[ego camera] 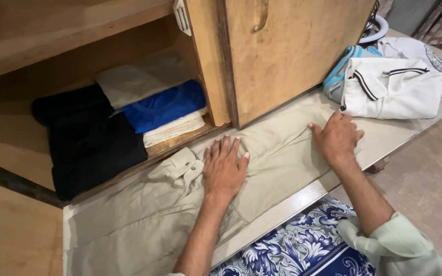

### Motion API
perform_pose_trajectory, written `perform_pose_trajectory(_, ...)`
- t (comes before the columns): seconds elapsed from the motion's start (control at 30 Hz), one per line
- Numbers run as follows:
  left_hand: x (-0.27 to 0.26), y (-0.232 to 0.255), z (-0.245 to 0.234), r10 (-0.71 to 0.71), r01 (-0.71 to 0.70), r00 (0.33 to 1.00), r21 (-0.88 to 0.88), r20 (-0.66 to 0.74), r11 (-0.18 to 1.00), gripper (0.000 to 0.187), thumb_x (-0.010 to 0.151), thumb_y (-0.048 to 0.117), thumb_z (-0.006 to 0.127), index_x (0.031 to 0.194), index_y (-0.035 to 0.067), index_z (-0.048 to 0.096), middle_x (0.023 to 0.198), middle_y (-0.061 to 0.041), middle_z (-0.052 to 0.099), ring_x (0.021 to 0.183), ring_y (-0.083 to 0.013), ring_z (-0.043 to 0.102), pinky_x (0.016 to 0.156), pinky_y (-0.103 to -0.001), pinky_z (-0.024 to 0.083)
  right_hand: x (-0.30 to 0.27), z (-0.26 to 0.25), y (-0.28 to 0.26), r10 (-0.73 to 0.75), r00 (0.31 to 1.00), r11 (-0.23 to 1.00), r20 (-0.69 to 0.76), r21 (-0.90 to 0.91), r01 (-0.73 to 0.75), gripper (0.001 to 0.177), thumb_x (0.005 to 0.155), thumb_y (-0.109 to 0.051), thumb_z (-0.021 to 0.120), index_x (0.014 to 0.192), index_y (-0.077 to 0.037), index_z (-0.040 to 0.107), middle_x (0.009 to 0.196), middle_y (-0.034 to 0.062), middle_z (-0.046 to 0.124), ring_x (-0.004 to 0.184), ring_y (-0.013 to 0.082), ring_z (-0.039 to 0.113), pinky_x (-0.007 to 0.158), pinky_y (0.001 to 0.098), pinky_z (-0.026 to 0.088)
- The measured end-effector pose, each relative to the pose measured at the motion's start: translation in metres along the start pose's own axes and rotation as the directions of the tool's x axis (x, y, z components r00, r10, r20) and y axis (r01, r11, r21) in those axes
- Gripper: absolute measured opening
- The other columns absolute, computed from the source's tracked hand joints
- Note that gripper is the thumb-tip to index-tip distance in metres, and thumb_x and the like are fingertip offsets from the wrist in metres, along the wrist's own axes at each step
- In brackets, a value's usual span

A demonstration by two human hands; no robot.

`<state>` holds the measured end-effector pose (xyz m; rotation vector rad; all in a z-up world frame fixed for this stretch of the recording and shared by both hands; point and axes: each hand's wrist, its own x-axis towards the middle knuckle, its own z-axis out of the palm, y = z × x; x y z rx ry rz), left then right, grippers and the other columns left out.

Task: The person folds a pair of trousers by hand on a flat surface in front of a wardrobe, smoothing the fabric and aligning the legs.

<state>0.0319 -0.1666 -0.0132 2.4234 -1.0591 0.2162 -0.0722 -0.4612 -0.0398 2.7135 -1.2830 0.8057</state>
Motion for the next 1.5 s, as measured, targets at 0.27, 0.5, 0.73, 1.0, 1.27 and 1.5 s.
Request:
perform_pose_trajectory(0.27,0.005,-0.014,0.015,-0.041,0.04,0.999,-0.017,-0.02,0.999,0.053,0.103,0.032,0.044,0.149,0.007,0.051,0.157,-0.016,0.045,0.15,-0.0353,0.034,0.125,-0.053,0.02,0.005,0.004,0.01,-0.049,0.998,0.979,0.034,0.198,0.041,0.039,0.099,-0.04,0.075,0.106,-0.002,0.067,0.105,0.0221,0.069,0.1,0.0444,0.067,0.083,0.0548,0.053)
perform_pose_trajectory(0.5,0.014,-0.011,-0.007,-0.203,0.19,0.965,0.092,0.167,0.977,0.061,0.098,0.036,0.046,0.156,0.016,0.041,0.158,-0.005,0.04,0.149,-0.0322,0.028,0.121,-0.062,0.011,0.0,-0.003,0.008,-0.034,0.997,0.975,-0.063,0.218,0.047,0.034,0.094,-0.031,0.077,0.11,-0.004,0.066,0.103,0.0202,0.069,0.094,0.0439,0.067,0.077,0.0559,0.051)
perform_pose_trajectory(0.73,0.007,-0.005,-0.007,0.026,-0.009,0.984,0.097,-0.175,0.995,0.054,0.096,0.028,0.057,0.14,-0.003,0.054,0.143,-0.026,0.054,0.138,-0.042,0.044,0.117,-0.054,0.028,-0.006,-0.043,-0.021,-0.254,0.918,0.949,-0.304,0.105,0.297,0.026,0.091,-0.019,0.076,0.112,-0.005,0.068,0.105,0.0179,0.07,0.096,0.04,0.063,0.084,0.0501,0.05)
perform_pose_trajectory(1.0,-0.022,0.022,-0.042,0.233,-0.283,0.934,-0.165,-0.271,0.945,0.014,0.096,0.008,0.061,0.097,-0.002,0.069,0.101,-0.019,0.074,0.104,-0.0363,0.068,0.104,-0.049,0.047,-0.035,-0.042,-0.08,-0.703,0.701,0.65,0.117,0.507,0.566,0.043,0.1,-0.035,0.057,0.134,-0.009,0.06,0.14,0.0188,0.058,0.134,0.0387,0.051,0.11,0.052,0.04)
perform_pose_trajectory(1.27,-0.053,-0.023,-0.081,0.074,-0.083,0.843,0.008,-0.533,0.997,0.019,0.09,0.005,0.066,0.107,-0.001,0.07,0.102,-0.017,0.072,0.104,-0.0348,0.064,0.096,-0.049,0.048,-0.042,-0.033,-0.083,-0.727,0.668,0.665,0.156,0.402,0.63,0.056,0.101,-0.046,0.049,0.149,-0.019,0.05,0.157,0.019,0.044,0.145,0.04,0.038,0.115,0.054,0.031)
perform_pose_trajectory(1.5,-0.066,-0.026,-0.084,-0.208,0.258,0.914,0.103,-0.348,0.961,0.044,0.075,0.028,0.081,0.106,0.0,0.067,0.105,-0.017,0.057,0.105,-0.0366,0.053,0.088,-0.053,0.047,-0.052,-0.064,-0.105,-0.715,0.697,0.63,0.055,0.483,0.608,0.048,0.098,-0.032,0.059,0.14,-0.008,0.057,0.15,0.0225,0.05,0.142,0.0407,0.043,0.113,0.0496,0.037)
